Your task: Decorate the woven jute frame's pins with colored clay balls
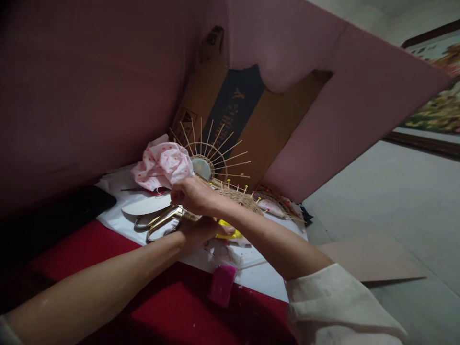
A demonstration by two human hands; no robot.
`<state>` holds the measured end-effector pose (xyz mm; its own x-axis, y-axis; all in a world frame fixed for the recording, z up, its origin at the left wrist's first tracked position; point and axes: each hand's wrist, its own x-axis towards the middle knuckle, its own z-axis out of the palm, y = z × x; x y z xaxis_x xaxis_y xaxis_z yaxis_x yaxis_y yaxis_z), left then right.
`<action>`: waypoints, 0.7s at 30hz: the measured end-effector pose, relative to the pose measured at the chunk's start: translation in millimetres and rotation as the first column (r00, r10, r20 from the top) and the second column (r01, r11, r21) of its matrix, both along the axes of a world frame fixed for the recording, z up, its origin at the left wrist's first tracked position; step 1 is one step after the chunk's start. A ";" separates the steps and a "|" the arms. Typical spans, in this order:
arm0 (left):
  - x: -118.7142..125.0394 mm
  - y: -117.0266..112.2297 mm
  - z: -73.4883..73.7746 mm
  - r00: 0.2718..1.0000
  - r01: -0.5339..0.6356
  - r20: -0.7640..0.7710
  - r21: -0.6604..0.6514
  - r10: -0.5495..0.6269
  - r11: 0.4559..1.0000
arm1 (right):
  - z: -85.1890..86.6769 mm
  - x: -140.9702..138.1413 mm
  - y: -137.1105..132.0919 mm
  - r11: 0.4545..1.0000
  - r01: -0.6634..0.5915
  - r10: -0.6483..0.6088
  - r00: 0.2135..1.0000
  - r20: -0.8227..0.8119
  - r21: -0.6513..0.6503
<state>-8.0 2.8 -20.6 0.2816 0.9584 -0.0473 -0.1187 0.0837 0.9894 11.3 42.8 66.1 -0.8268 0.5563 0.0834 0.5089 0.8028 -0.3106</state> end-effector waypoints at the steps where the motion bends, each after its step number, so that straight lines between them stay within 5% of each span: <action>1: 0.2 0.1 3.1 1.000 0.008 -0.006 -0.020 -0.008 1.000 | -0.8 -2.7 2.5 1.000 -0.010 0.010 1.000 0.004 0.010; 8: 8.1 6.8 5.2 0.993 0.111 0.047 -0.087 -0.107 0.990 | -6.9 -11.3 22.8 0.999 -0.006 0.005 1.000 0.012 0.040; 14: 11.3 11.7 -2.0 0.992 0.116 0.064 -0.087 -0.111 0.989 | -9.0 -8.1 35.5 0.999 0.027 -0.028 0.999 0.026 0.047; 21: 6.6 5.1 7.3 0.994 0.109 0.041 -0.063 -0.106 0.992 | -14.2 -3.9 38.2 0.999 0.004 -0.008 0.996 0.087 0.044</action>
<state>-1.4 7.9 -13.3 0.3853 0.9177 -0.0963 -0.1425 0.1623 0.9764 7.5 80.9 51.8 -0.8288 0.5584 0.0355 0.5370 0.8117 -0.2297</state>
